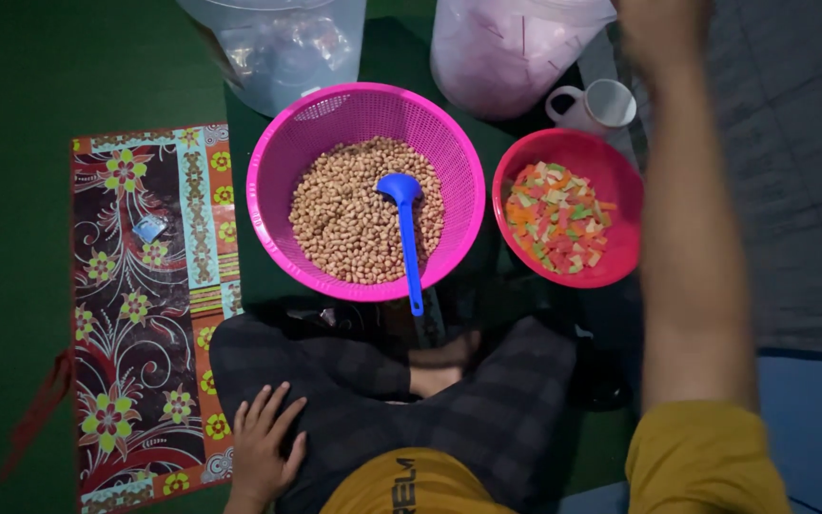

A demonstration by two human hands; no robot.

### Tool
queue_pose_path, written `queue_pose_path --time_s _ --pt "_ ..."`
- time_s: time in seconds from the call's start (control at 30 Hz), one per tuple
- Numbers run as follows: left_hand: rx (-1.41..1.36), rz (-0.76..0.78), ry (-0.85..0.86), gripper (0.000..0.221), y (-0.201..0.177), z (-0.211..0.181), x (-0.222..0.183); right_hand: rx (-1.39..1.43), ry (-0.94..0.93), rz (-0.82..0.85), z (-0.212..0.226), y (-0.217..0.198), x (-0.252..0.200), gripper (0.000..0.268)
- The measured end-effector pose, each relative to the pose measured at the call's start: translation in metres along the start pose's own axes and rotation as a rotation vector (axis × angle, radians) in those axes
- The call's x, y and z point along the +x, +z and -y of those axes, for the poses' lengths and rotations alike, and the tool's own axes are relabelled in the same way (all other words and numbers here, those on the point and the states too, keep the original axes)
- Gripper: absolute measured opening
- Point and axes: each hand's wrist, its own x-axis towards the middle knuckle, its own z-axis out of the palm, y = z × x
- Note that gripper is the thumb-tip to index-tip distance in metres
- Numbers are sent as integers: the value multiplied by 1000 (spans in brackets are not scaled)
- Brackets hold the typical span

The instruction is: Filling small plastic bags with beans and colorful snacks using a spoon while sitting on the floor.

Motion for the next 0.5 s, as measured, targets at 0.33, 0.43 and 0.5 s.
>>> queue_pose_path --time_s 0.33,0.43,0.5 --pt "-647 -1 -182 17 15 -89 82 1056 212 -60 46 84 -270 29" --pt "-963 167 -202 29 5 -127 109 1105 384 -24 54 113 -332 25" --pt "-1037 233 -163 38 9 -144 120 1142 424 -57 49 134 -362 18"
